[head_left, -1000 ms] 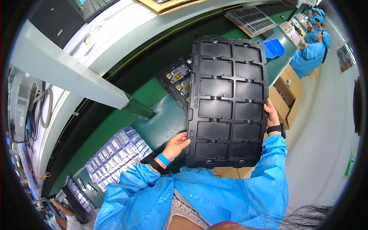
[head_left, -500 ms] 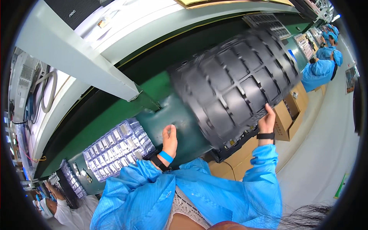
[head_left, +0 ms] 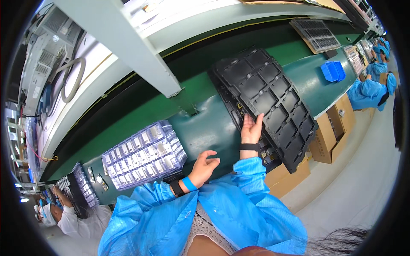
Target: Assemble electronic circuit board components into a plastic housing on a factory line.
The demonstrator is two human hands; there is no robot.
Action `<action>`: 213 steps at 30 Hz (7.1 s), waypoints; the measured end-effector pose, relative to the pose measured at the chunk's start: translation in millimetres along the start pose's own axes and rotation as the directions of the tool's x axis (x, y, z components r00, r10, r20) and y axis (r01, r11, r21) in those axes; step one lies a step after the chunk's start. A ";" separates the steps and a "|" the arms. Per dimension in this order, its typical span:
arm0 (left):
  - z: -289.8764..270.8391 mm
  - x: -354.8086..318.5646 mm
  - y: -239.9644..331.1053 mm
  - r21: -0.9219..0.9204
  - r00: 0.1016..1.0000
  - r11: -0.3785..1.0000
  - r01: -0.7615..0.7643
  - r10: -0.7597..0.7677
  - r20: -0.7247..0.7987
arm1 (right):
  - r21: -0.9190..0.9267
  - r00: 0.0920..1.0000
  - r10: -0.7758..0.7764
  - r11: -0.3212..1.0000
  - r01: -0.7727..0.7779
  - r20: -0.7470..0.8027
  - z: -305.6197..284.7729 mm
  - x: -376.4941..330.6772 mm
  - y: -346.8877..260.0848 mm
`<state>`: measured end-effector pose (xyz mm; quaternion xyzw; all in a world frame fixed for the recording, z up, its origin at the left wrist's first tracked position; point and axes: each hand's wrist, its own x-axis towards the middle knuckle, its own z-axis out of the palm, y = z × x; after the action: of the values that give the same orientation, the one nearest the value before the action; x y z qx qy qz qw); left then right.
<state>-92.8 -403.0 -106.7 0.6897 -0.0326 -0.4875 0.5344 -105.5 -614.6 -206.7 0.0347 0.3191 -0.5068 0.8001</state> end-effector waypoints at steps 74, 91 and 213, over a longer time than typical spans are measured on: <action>-507.4 -218.1 -175.6 -0.235 0.498 0.652 -0.721 0.251 -0.830 | -0.253 0.526 0.455 -0.533 0.807 0.718 1.0 -241.1 174.6; -310.5 -226.2 -49.8 -0.520 0.708 0.504 -0.689 0.319 -0.629 | -0.217 0.140 0.905 -0.055 0.975 0.401 23.4 -244.0 223.7; -435.9 -224.4 -171.0 -0.300 0.090 0.671 -0.678 -0.330 -0.940 | -0.457 0.615 0.195 -0.509 0.729 0.764 4.0 -66.7 -20.7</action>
<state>16.8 104.4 -115.5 0.5496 0.4233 0.2084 0.6894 -139.7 -573.5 -161.6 -0.8801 0.3170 -0.2228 0.2746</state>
